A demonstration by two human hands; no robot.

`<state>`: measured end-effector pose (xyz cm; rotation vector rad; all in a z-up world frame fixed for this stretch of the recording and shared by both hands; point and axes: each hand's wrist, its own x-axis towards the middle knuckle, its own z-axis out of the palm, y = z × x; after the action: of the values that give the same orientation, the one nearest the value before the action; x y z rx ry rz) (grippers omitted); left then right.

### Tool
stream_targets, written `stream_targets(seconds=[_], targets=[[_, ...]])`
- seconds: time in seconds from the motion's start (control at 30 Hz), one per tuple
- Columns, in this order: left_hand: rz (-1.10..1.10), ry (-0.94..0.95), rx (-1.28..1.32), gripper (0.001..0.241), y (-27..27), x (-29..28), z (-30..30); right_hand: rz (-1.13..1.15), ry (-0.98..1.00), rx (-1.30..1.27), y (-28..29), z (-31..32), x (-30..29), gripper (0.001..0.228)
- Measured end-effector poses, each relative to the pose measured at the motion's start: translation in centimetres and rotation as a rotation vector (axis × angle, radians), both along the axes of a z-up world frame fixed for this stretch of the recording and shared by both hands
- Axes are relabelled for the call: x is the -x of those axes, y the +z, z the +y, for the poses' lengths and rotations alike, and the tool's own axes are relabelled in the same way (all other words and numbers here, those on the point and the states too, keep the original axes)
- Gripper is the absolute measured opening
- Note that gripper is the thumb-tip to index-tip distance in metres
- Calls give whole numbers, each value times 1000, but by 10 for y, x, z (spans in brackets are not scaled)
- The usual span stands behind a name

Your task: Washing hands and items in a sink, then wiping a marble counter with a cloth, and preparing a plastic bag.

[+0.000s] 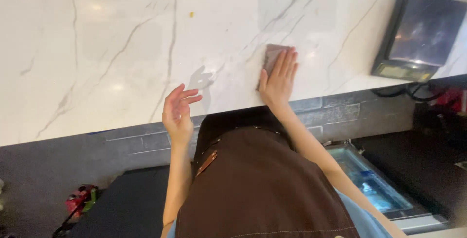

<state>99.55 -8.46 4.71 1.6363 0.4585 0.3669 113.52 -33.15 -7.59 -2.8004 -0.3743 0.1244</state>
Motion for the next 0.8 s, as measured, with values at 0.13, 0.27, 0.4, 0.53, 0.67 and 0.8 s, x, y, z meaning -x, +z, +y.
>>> stream_targets(seconds=[0.13,0.27,0.4,0.53,0.67,0.8], targets=[[19,-13,-91,36,5,48,49,46,61,-46,14,122,44,83],[4,-35,-57,36,12,73,99,87,217,-175,17,233,88,84],[4,-45,-93,35,26,68,115,0,395,-221,9,258,109,79],[-17,-94,-79,36,24,46,106,125,219,-121,4,159,65,77],[19,-163,-69,35,16,28,84,33,-134,30,15,-11,-7,64],[54,-214,-86,36,13,10,56,86,-387,103,38,-63,-40,61]])
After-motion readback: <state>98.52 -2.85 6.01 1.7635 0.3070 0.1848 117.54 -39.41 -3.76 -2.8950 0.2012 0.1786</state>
